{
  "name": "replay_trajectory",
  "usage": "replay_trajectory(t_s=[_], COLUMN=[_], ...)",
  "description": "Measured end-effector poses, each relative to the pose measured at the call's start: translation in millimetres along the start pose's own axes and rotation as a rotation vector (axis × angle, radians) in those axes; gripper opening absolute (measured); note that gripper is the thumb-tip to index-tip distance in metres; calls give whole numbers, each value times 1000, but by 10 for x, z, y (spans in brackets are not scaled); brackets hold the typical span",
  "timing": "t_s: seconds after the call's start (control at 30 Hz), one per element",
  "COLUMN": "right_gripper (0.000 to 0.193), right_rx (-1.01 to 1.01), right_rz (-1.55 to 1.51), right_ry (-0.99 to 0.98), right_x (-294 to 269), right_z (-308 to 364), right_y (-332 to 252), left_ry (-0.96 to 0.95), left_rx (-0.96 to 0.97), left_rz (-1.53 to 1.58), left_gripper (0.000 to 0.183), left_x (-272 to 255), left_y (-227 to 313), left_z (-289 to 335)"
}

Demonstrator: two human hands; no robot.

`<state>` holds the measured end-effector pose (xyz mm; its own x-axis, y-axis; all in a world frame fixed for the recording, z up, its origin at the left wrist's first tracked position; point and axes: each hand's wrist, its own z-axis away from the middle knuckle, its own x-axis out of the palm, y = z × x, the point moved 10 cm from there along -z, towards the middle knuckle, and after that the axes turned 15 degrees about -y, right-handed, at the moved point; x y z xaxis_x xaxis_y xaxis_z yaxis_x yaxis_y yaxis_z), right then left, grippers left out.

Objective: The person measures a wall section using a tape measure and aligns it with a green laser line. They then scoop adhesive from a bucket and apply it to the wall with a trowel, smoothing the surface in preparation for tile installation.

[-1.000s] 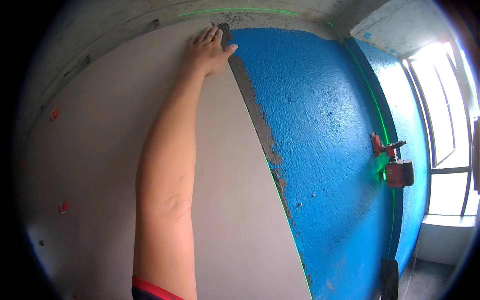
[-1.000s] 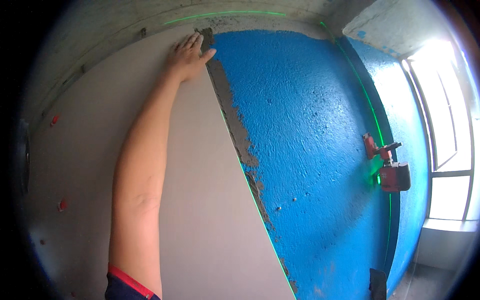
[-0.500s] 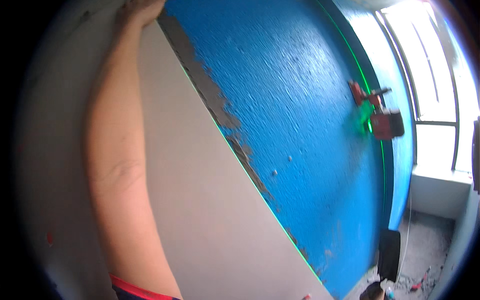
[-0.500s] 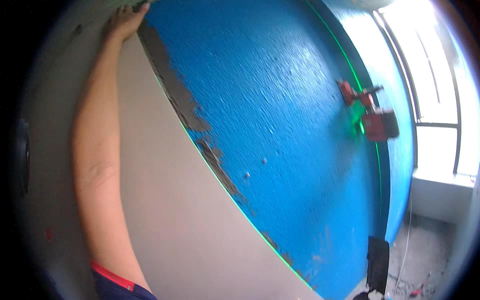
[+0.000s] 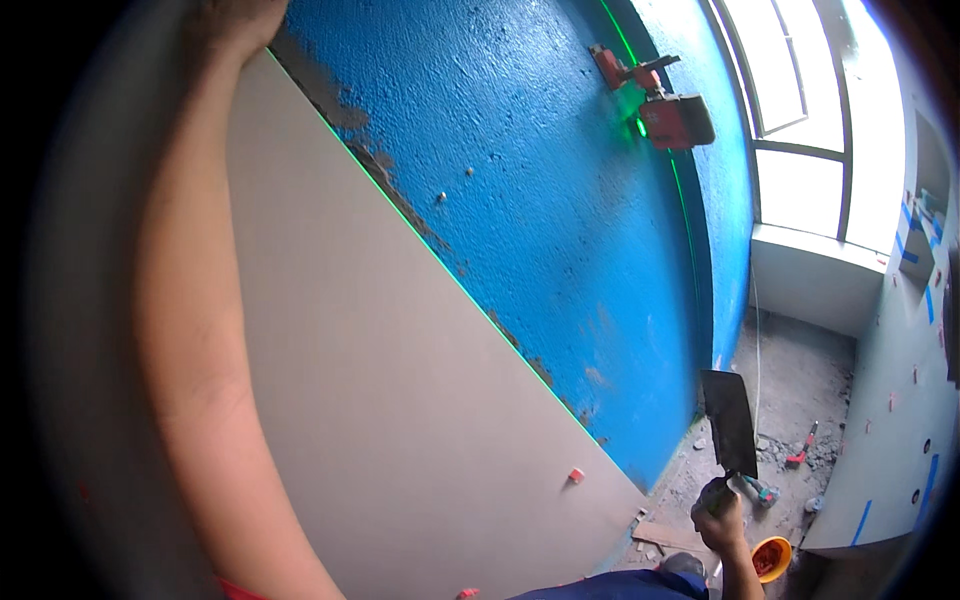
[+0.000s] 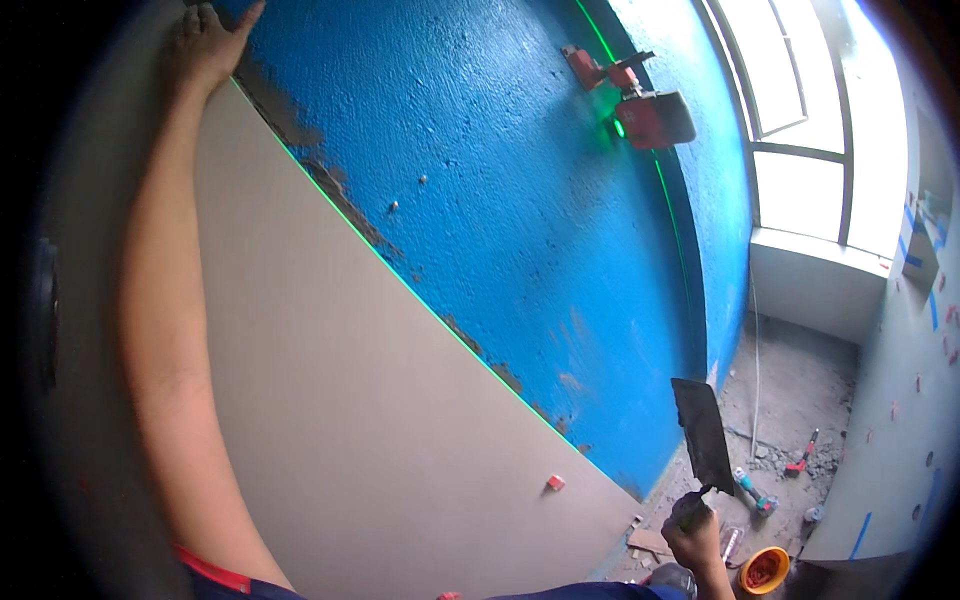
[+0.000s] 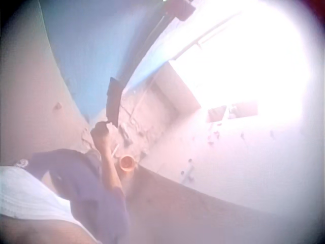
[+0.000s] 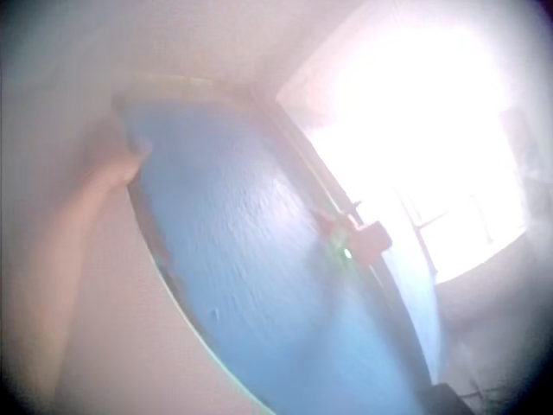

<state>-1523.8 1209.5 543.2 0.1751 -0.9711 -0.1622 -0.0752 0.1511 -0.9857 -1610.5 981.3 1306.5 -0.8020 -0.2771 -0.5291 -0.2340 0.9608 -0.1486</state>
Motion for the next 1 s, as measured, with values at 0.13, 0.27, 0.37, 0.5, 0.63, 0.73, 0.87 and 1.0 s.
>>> replay_trajectory(t_s=[0.13,0.27,0.37,0.5,0.63,0.73,0.87,1.0], right_gripper=[14,14,10,12,15,24,24,22], right_rx=[129,123,201,342,525,612,1053,1317], right_rz=[-33,78,32,18,156,268,106,74], right_ry=[-34,-64,-22,-22,41,134,60,56], right_x=[5,-179,-347,-542,-813,-1014,-1030,-1106], right_z=[304,665,942,1300,1802,2413,3378,3974], right_y=[235,377,508,783,1253,2034,2892,3116], left_ry=[154,175,-203,-598,-836,-917,-1095,-1320], left_rx=[25,322,487,766,762,620,384,341], left_rz=[-558,-834,-649,-230,286,405,154,239], left_gripper=[91,96,94,89,75,72,70,57], left_x=[595,1453,2432,3458,3760,3756,3583,3332], left_y=[-64,381,640,808,738,386,-334,-761], left_z=[136,1214,2464,4362,5784,6690,7589,8423])
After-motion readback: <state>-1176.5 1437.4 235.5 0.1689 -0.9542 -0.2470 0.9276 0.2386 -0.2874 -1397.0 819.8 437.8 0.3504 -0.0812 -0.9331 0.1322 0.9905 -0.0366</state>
